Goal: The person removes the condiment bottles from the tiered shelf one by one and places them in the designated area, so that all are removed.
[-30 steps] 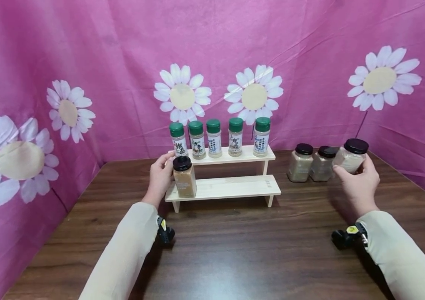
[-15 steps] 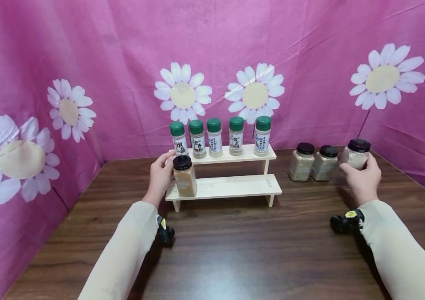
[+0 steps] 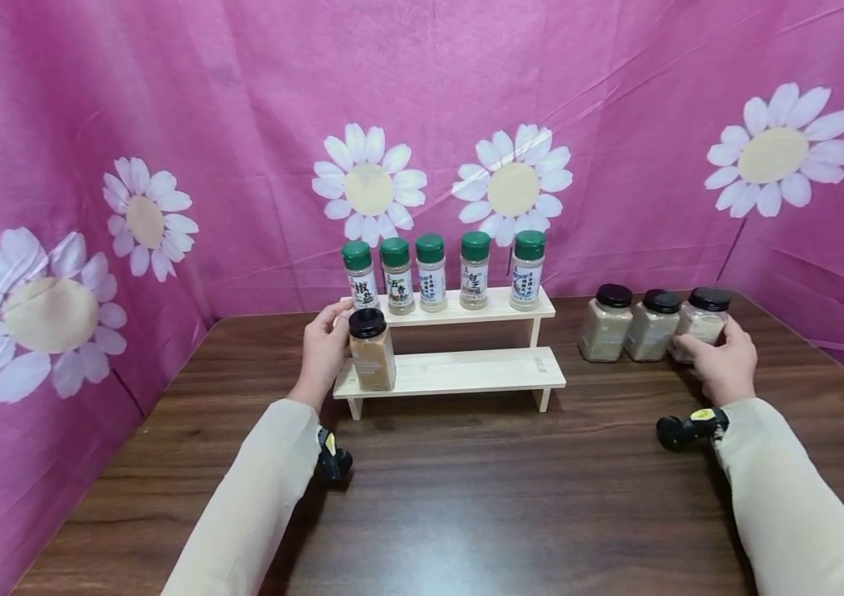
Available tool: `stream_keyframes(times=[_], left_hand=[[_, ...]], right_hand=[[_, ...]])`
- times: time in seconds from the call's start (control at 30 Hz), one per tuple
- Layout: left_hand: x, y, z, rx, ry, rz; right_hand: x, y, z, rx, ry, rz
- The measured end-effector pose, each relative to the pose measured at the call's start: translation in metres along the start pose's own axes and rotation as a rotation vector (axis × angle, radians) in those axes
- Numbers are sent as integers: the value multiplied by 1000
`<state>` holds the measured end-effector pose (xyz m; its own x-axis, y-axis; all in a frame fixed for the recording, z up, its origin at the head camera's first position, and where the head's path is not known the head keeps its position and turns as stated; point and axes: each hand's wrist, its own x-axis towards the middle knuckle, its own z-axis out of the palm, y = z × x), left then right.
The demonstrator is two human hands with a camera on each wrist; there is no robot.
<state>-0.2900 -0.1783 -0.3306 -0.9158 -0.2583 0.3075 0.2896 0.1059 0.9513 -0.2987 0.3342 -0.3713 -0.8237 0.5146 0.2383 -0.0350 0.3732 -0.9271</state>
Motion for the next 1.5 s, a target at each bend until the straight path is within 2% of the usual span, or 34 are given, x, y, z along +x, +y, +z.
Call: stream_keyframes(times=[0.13, 0.33, 0.53, 0.6, 0.77, 0.9, 1.0, 1.13, 1.27, 1.33, 1.5], left_hand=[[-1, 0, 1, -31, -6, -12], [-1, 1, 1, -48, -5, -17], [-2, 5, 0, -53, -4, -45], [-3, 8, 1, -56, -8, -44], [-6, 11, 2, -45, -3, -42], [-4, 6, 1, -31, 3, -48], [-2, 4, 1, -18, 5, -33], [-1, 1, 0, -14, -8, -15], [0, 1, 0, -15, -1, -7], [0, 1, 1, -15, 4, -4], [0, 0, 1, -10, -3, -21]], right_hand=[[3, 1, 0, -6, -13, -17], [4, -3, 3, -128, -25, -14], [3, -6, 3, -188, -48, -3], [3, -8, 1, -191, -74, -20], [2, -12, -4, -115, -135, -55], [0, -18, -7, -148, -103, -73], [-1, -26, -8, -150, -71, -36], [-2, -38, -9, -38, 1, 55], [-1, -51, -10, 175, 97, 92], [-3, -58, -10, 265, 134, 73], [-10, -79, -4, 384, 198, -49]])
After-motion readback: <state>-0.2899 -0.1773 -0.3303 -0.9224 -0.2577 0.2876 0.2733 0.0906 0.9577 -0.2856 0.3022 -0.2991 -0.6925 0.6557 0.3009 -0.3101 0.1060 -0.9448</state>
